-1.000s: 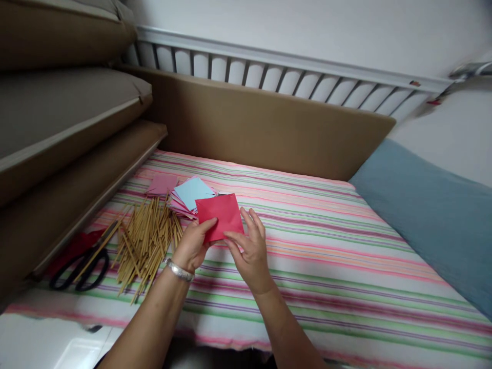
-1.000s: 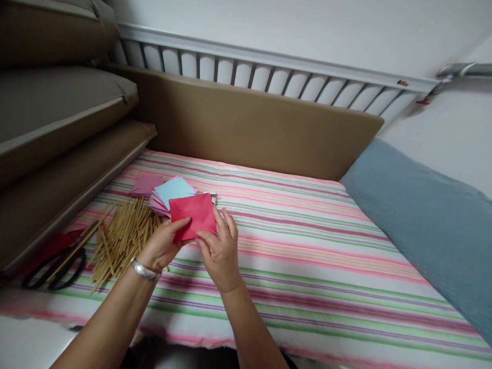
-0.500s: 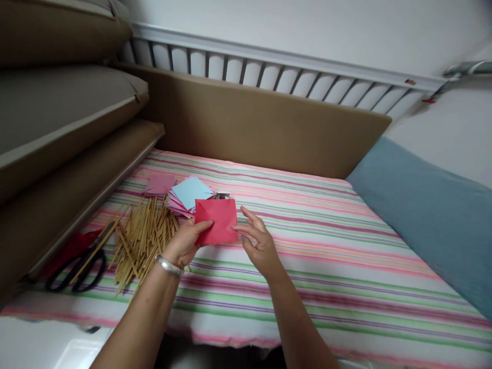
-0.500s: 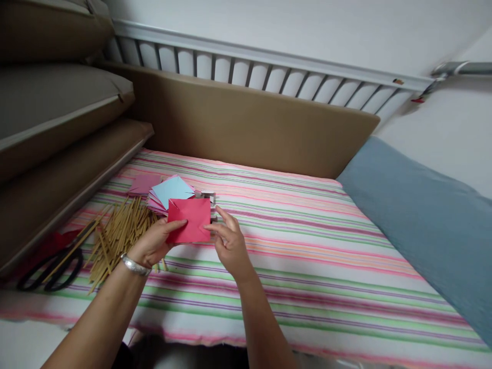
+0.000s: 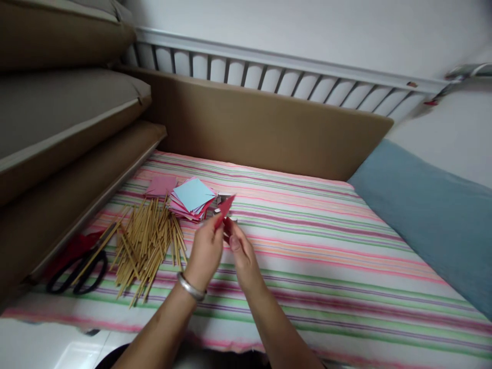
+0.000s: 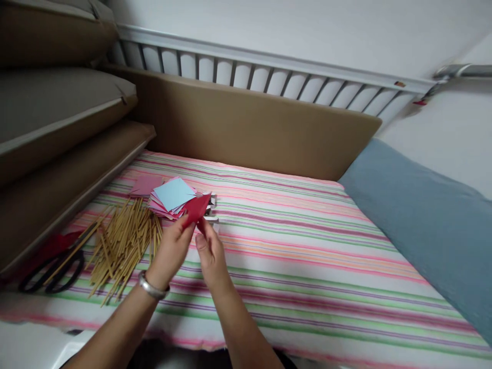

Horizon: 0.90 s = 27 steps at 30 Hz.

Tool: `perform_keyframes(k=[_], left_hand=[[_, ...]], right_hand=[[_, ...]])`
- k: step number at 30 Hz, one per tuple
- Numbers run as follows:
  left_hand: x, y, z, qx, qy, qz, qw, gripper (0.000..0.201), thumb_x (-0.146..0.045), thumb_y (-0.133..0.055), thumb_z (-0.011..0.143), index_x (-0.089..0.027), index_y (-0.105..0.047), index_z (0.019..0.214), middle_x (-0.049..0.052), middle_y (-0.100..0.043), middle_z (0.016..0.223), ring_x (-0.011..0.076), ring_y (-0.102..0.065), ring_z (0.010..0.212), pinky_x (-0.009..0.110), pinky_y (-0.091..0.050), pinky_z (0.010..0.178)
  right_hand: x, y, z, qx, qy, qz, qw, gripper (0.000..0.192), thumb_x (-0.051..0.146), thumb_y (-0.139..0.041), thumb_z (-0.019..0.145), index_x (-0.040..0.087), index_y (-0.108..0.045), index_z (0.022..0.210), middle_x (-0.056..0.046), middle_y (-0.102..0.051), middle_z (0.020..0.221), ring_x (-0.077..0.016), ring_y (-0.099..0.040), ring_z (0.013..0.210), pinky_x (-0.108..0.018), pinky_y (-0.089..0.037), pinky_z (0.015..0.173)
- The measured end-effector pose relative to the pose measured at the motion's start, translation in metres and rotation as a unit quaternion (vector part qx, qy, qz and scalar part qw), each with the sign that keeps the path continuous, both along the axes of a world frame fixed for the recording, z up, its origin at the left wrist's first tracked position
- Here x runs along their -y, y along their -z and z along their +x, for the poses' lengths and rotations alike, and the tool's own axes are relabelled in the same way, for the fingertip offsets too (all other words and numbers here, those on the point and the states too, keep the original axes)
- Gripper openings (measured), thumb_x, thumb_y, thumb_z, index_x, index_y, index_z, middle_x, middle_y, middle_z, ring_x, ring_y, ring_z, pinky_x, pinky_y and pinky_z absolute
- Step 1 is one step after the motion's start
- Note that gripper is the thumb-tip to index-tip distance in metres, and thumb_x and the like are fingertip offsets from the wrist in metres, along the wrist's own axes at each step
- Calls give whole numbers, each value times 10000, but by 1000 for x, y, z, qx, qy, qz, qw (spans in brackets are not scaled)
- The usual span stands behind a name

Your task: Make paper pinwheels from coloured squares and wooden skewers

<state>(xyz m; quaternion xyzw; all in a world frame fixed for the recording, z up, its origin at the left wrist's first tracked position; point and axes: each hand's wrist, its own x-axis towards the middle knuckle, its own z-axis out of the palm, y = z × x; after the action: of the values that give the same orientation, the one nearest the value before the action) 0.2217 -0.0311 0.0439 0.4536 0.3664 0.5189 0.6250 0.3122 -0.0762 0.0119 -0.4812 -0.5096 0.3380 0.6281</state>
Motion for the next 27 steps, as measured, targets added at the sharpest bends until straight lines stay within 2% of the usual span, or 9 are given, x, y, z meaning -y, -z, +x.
perform_keyframes(k=[2, 5, 7, 10, 13, 16, 22, 24, 27], left_hand=[[16, -6, 9, 15, 7, 33, 999, 375, 15, -641, 638, -202, -686, 940, 84, -577, 1246, 243, -337, 1308, 316, -256, 1080], [30, -16, 15, 43, 49, 48, 997, 448, 69, -651, 581, -215, -686, 925, 100, -520, 1309, 249, -198, 1370, 363, -184, 1107], [27, -20, 12, 52, 56, 50, 996, 434, 39, -679, 579, -228, -687, 921, 82, -514, 1316, 249, -226, 1360, 357, -199, 1100], [11, -19, 0, 66, 3, -1, 998, 381, -109, -722, 634, -234, -664, 989, 52, -530, 1301, 229, -364, 1287, 299, -303, 1034], [-5, -13, -10, 85, 108, -134, 981, 308, -343, -662, 728, -179, -662, 988, 106, -647, 1103, 240, -571, 1039, 328, -444, 859], [-11, -4, -13, 95, 216, -192, 953, 311, -397, -639, 739, -156, -677, 931, 107, -688, 954, 217, -626, 841, 325, -484, 735], [-13, 12, -2, 131, 108, -234, 957, 182, -195, -677, 707, -128, -681, 876, 64, -711, 810, 148, -631, 691, 244, -495, 665], [-16, 14, -2, 153, 72, -250, 953, 142, -157, -649, 722, -119, -677, 856, 63, -712, 774, 147, -634, 654, 245, -504, 640], [-20, 13, -3, 172, 19, -255, 951, 126, -128, -628, 728, -114, -671, 845, 66, -716, 764, 159, -648, 650, 250, -515, 613]], right_hand=[[-2, 0, -4, -147, -19, -19, 989, 441, 465, -471, 858, 205, -548, 1206, -91, -582, 1235, -243, -535, 1149, -431, -446, 964], [-5, -6, 4, -292, 26, -60, 954, 403, 428, -561, 812, 187, -599, 1131, -84, -633, 1159, -248, -574, 1099, -424, -481, 929], [-8, -9, 14, -347, 72, -73, 932, 359, 355, -629, 769, 200, -617, 1093, -58, -657, 1117, -231, -596, 1066, -404, -492, 922], [-12, -13, 25, -390, 98, -60, 913, 351, 272, -687, 714, 219, -627, 1055, -29, -675, 1080, -209, -613, 1036, -381, -502, 912], [-11, -14, 24, -387, 59, -76, 917, 365, 245, -701, 697, 210, -629, 1053, -37, -676, 1078, -214, -616, 1024, -383, -509, 889], [-7, -16, 18, -354, 27, -112, 928, 369, 251, -730, 663, 197, -640, 1017, -47, -692, 1030, -231, -635, 970, -386, -522, 842], [-4, -14, 23, -220, -9, -210, 953, 435, 367, -695, 687, 185, -599, 1071, -62, -697, 942, -233, -663, 801, -361, -554, 623], [-4, -13, 29, -105, 63, -200, 972, 509, 373, -636, 738, 185, -515, 1195, -84, -684, 951, -239, -662, 782, -384, -552, 606], [-1, -15, 32, 154, 224, -28, 962, 467, 271, -567, 796, 217, -475, 1251, -104, -630, 1099, -242, -605, 985, -443, -502, 833]])
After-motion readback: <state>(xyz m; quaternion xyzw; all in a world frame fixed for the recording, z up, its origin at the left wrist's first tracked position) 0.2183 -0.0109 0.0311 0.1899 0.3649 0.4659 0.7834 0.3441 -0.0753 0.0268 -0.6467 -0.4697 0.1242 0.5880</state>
